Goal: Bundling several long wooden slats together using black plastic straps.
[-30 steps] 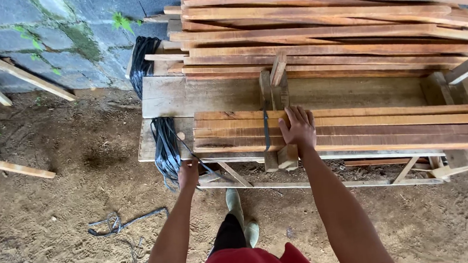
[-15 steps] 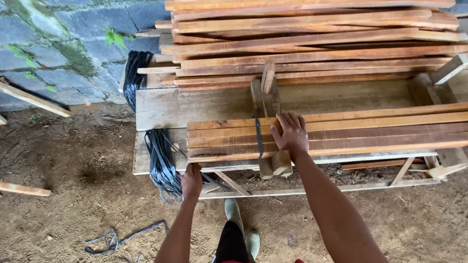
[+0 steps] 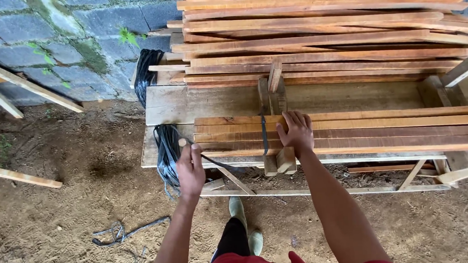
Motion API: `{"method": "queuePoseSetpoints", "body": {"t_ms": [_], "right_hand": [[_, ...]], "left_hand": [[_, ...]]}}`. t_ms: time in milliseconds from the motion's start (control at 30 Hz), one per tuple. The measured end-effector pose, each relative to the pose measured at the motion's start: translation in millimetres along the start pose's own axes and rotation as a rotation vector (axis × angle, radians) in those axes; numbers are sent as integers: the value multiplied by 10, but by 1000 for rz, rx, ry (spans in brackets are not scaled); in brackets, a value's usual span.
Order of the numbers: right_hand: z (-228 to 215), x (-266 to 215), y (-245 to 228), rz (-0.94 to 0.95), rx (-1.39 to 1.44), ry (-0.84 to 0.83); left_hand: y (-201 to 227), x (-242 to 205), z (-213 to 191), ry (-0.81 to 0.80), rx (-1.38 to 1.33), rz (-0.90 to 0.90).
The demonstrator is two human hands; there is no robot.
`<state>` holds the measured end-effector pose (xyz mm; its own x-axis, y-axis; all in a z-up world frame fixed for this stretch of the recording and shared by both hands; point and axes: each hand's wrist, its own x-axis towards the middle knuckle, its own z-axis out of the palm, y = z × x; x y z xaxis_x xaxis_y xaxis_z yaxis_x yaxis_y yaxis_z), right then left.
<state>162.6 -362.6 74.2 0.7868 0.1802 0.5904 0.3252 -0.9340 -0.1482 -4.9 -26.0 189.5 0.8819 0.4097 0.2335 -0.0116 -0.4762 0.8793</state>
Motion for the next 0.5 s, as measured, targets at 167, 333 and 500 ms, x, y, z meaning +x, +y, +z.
{"method": "queuePoseSetpoints", "body": {"t_ms": [167,333,500], "right_hand": [[-25,-3,17,36,20,-79],[-87,-22,-20,75,56,-133],[-64,-16,4,65,45,-101]], "left_hand": [[-87,-109,350,12,-46,709],[177,-167,518,3,-115,1103],[147,236,1003,-248,-65,962]]}}
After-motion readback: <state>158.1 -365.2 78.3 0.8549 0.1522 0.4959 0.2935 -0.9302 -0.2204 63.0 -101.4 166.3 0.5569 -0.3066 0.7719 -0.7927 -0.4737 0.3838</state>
